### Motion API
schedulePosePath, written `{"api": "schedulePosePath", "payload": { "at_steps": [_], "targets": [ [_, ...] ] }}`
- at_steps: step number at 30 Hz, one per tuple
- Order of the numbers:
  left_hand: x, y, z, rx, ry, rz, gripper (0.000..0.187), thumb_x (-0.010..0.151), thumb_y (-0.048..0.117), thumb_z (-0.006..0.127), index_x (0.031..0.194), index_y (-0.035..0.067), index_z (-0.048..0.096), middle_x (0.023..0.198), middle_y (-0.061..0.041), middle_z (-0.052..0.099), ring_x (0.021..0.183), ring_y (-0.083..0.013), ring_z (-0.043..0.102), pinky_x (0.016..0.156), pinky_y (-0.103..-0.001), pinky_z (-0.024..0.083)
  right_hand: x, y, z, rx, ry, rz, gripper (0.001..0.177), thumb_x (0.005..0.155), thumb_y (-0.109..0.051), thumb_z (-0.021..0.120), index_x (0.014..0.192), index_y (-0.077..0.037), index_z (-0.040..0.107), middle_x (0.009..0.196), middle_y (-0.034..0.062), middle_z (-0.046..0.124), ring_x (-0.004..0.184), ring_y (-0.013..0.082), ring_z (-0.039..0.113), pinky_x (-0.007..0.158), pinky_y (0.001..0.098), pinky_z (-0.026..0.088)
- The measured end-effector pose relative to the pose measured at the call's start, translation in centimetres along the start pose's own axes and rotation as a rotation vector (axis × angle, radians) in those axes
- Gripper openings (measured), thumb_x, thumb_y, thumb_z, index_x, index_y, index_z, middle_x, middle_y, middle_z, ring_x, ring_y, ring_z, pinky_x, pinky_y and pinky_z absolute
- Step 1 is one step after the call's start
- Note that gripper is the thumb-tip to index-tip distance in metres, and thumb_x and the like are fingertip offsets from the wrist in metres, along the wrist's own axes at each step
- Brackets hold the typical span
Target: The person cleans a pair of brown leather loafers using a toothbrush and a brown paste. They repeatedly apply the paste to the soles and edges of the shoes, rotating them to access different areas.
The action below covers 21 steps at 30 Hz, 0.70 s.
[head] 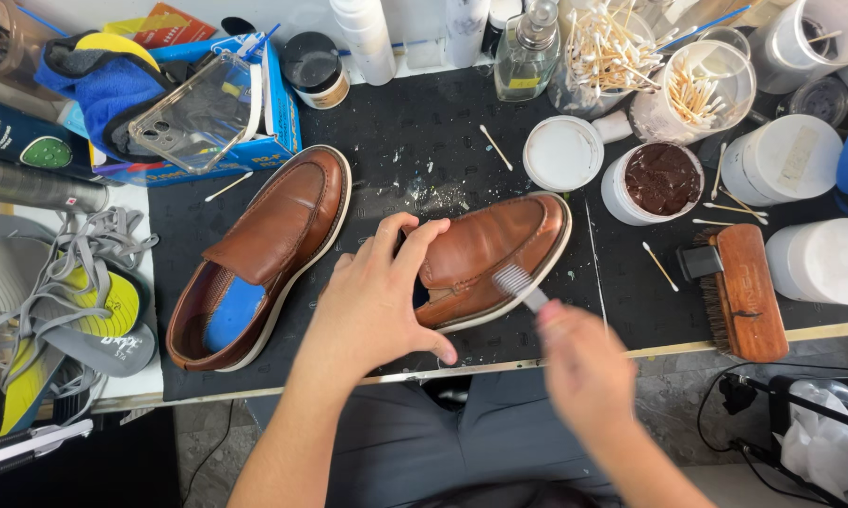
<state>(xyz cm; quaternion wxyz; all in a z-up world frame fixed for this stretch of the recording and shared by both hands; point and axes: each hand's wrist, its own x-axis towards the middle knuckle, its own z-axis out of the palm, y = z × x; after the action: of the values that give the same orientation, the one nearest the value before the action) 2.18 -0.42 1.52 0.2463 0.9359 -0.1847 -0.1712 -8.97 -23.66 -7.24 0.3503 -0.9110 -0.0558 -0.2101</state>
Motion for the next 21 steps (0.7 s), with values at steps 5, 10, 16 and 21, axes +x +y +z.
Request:
{"api": "schedulePosePath", "payload": {
  "at_steps": [5, 10, 16, 21],
  "targets": [
    [-1.5, 1.8, 2.3, 0.068, 0.194, 0.015, 0.136, 0.036, 0.05, 0.097, 0.153, 0.018, 0.033, 0.145, -0.017, 0.043, 0.125, -0.0386, 0.052, 0.092, -0.053, 0.044, -0.7, 5.5, -2.5, 0.455, 0.102, 0.491, 0.025, 0.106, -0.003, 0.058, 0.131, 0.003, 0.057, 0.109, 0.0096, 0.071, 0.08, 0.0062, 0.06, 0.067, 0.0195, 0.047],
    [-3.8, 1.9, 2.9, -0.027, 0.36, 0.143, 0.129, 0.046, 0.05, 0.095, 0.153, 0.011, 0.035, 0.15, -0.022, 0.041, 0.132, -0.0419, 0.047, 0.109, -0.057, 0.037, -1.6, 6.6, -1.8, 0.691, 0.057, 0.614, 0.035, 0.102, 0.001, 0.06, 0.137, 0.004, 0.054, 0.107, 0.0089, 0.065, 0.078, 0.0066, 0.058, 0.064, 0.0202, 0.047],
    [-10.0, -1.1, 2.9, -0.255, 0.57, -0.198, 0.113, 0.062, 0.044, 0.093, 0.153, 0.007, 0.037, 0.147, -0.018, 0.052, 0.131, -0.035, 0.056, 0.105, -0.044, 0.049, 1.2, 7.1, -0.5, 0.866, 0.002, 0.577, 0.015, 0.106, 0.0, 0.043, 0.12, 0.001, 0.048, 0.126, 0.0206, 0.058, 0.095, 0.0193, 0.063, 0.059, 0.029, 0.054],
    [-10.4, -3.7, 6.8, -0.375, 0.455, -0.375, 0.128, 0.05, 0.038, 0.097, 0.151, 0.003, 0.027, 0.141, -0.016, 0.054, 0.114, -0.0323, 0.06, 0.086, -0.041, 0.052, 3.7, 7.8, 0.8, 0.988, -0.115, 0.46, 0.01, 0.1, -0.001, 0.034, 0.098, -0.003, 0.044, 0.155, 0.0254, 0.043, 0.139, 0.0359, 0.055, 0.07, 0.0419, 0.063]
  ]
}}
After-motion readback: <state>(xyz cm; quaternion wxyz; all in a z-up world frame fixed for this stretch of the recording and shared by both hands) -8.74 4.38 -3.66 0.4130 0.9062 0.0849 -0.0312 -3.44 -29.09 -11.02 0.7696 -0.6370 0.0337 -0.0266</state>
